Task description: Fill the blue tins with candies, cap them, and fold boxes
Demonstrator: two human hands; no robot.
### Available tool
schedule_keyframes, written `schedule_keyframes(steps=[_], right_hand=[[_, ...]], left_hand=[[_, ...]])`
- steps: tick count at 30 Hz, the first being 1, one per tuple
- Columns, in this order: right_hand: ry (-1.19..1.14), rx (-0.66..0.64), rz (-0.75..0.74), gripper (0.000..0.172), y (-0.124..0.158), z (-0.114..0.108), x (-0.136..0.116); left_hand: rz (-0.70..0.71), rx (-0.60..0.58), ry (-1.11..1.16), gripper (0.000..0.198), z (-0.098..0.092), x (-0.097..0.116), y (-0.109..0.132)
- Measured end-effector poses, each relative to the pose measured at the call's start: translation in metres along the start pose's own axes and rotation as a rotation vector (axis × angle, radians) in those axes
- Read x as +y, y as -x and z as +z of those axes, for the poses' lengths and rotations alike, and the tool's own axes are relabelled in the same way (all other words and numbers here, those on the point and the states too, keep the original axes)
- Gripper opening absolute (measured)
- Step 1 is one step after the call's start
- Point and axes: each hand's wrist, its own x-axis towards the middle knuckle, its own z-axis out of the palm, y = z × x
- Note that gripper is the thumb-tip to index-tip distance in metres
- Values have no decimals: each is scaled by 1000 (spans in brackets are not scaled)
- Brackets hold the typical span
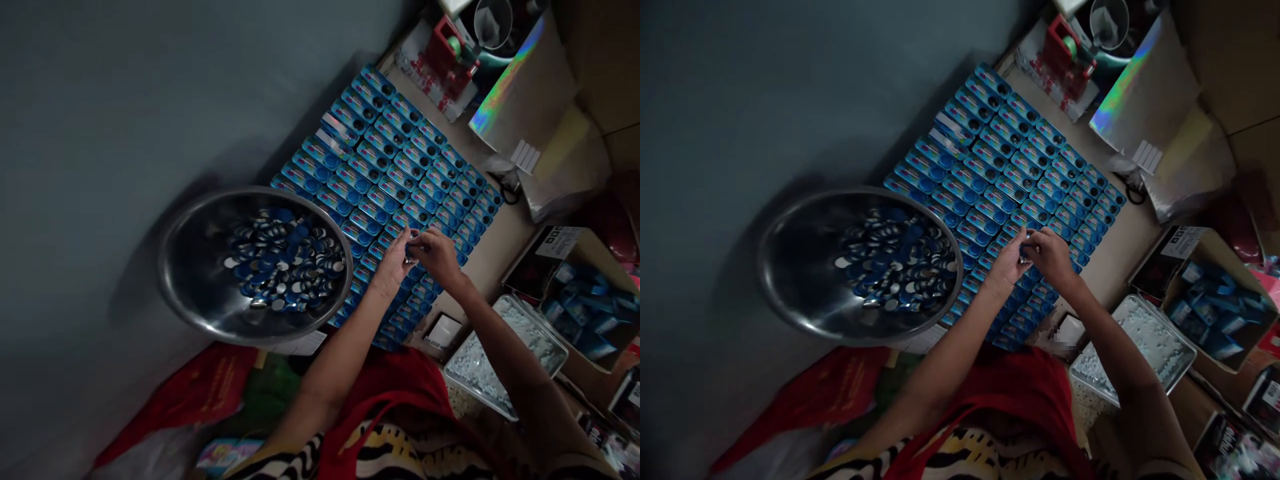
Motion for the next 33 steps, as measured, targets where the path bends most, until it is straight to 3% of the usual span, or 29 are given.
schedule_keyframes(steps=[5,9,12,15,18,21,23,25,29,31,33], right_hand=[[-118,116,43,9,-15,-4,19],[89,235,100,8,-59,-17,38],[319,127,109,6,-85,-17,44],[463,29,222,7,-100,-17,42],[526,-41,295,16,-111,-20,39],[544,-50,273,19,-111,-23,34],[453,-14,224,16,-99,-21,29],[191,25,160,13,-79,-15,24],[-408,34,118,30,-35,-4,20],[-566,48,190,32,-24,-4,24],[-653,61,282,35,-26,-11,32]], left_hand=[[-1,61,32,30,7,5,4],[-11,-49,37,18,6,29,10],[26,-113,27,20,2,41,13],[69,-143,49,26,0,42,10],[104,-128,79,17,0,38,7],[133,-51,38,21,4,33,5],[158,37,-39,22,7,29,5],[218,112,-137,22,9,24,5],[363,199,-290,22,13,11,6],[345,171,-321,26,16,7,8],[250,68,-307,32,20,10,10]])
